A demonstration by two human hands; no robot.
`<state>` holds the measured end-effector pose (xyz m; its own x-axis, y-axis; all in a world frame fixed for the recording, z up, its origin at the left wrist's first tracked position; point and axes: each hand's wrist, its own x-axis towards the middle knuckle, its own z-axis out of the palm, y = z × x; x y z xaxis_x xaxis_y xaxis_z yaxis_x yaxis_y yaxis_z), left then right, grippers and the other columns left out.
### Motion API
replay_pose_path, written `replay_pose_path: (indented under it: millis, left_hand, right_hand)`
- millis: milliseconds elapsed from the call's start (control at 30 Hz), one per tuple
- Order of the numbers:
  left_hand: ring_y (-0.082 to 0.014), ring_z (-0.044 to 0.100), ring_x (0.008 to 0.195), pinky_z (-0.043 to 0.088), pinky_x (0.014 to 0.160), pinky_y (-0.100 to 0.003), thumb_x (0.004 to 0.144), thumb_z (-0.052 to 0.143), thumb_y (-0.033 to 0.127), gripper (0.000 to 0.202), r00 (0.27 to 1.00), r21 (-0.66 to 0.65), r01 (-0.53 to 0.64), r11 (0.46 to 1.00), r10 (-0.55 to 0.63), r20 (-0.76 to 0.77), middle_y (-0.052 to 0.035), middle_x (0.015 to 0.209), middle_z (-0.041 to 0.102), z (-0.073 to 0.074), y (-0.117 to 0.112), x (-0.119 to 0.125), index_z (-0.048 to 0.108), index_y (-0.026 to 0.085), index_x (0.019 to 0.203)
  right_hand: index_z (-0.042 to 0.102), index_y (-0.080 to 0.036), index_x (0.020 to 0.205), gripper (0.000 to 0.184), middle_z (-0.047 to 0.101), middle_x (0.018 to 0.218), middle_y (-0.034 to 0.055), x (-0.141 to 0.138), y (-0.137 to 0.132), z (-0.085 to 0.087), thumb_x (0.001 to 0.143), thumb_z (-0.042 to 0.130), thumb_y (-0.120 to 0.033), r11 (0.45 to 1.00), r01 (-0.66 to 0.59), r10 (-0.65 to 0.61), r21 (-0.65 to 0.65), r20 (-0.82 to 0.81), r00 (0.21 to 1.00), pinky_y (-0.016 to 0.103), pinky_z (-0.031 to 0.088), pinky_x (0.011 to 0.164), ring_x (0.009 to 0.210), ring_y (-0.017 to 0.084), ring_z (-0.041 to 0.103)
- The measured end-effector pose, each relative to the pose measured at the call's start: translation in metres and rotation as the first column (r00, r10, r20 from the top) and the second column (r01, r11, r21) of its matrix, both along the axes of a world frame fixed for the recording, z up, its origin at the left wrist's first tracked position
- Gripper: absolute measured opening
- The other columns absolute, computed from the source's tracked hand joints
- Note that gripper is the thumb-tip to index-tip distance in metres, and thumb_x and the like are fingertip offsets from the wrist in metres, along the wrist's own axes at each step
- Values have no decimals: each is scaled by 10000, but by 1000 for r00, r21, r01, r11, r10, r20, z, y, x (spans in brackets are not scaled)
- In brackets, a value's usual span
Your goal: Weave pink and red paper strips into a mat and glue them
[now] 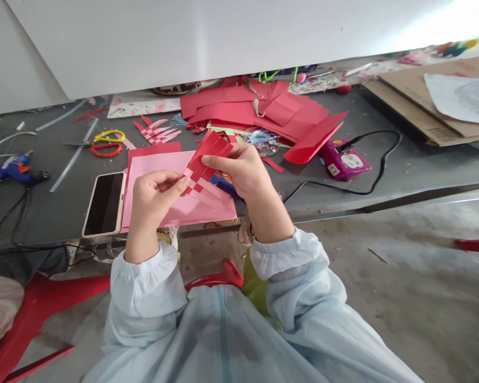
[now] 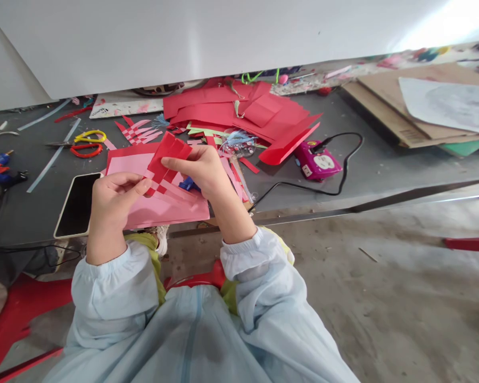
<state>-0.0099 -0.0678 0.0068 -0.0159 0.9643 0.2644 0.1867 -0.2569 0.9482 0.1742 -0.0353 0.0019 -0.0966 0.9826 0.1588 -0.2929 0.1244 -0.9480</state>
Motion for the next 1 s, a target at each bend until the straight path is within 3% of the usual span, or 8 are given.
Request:
replay_pose_path:
  millis: [200,267,333,400,567,667,867,1000]
  left_hand:
    - [-136,679,547,570,549,-229,685,852,332,162,1000,-4,-13,1000,13,-11,-26,610,730,-2,-1,-3,770,192,693]
    - [-141,683,554,573,550,-238,686,854,355,183,1000,-10,-25,1000,25,7,-26,625,736,-4,-1,-5,774,192,709]
    - [-142,682,556,571,551,-243,689,850,358,183,999,-24,-27,999,28,17,-27,632,739,-4,0,-5,777,193,718]
    - [-141,679,558,567,554,-243,690,847,343,168,1000,-35,-27,999,27,12,-25,632,737,-4,0,-6,777,193,714]
    - [-135,669,541,567,550,-239,694,841,324,152,1000,-41,-17,999,17,7,-20,611,725,-1,-1,-5,768,191,691]
    - [-130,665,537,566,548,-231,685,858,341,178,1000,-53,7,999,-6,24,-21,601,716,-2,-1,-4,767,188,691]
    - [-133,682,575,593,573,-248,734,809,555,364,996,-47,31,998,-27,84,-25,671,722,-9,4,-5,769,193,741]
    - [-137,695,644,583,598,-236,680,863,522,346,998,5,11,1000,-11,69,-22,698,732,-9,4,-3,786,200,782]
  right_hand:
    - [595,-204,567,450,488,551,-52,6,4,-1,636,859,-563,996,53,-57,-72,-58,997,231,338,469,495,60,403]
    - [640,-205,621,445,552,586,-39,1,2,-3,609,870,-586,995,-40,37,-86,-30,999,237,379,487,516,73,453]
    - [708,-199,706,415,649,668,-15,-4,-1,-4,565,914,-531,982,-173,174,-79,9,985,254,455,561,588,99,546]
    - [737,-188,735,398,696,723,-1,-8,-3,-5,535,943,-463,971,-228,230,-66,20,973,268,494,635,647,114,594]
    - [638,-186,567,416,505,508,-59,-3,1,-2,610,894,-511,997,-49,50,-63,15,999,232,330,470,482,56,411]
    - [604,-194,567,443,484,511,-58,5,3,0,636,877,-537,999,28,-27,-36,30,999,228,322,462,483,55,405]
    - [581,-198,576,499,464,521,-56,6,4,-1,623,867,-604,997,80,-81,11,15,997,233,305,451,479,58,396]
    - [590,-186,576,479,474,519,-57,5,2,0,651,868,-568,997,65,-66,51,34,997,228,294,455,473,50,391]
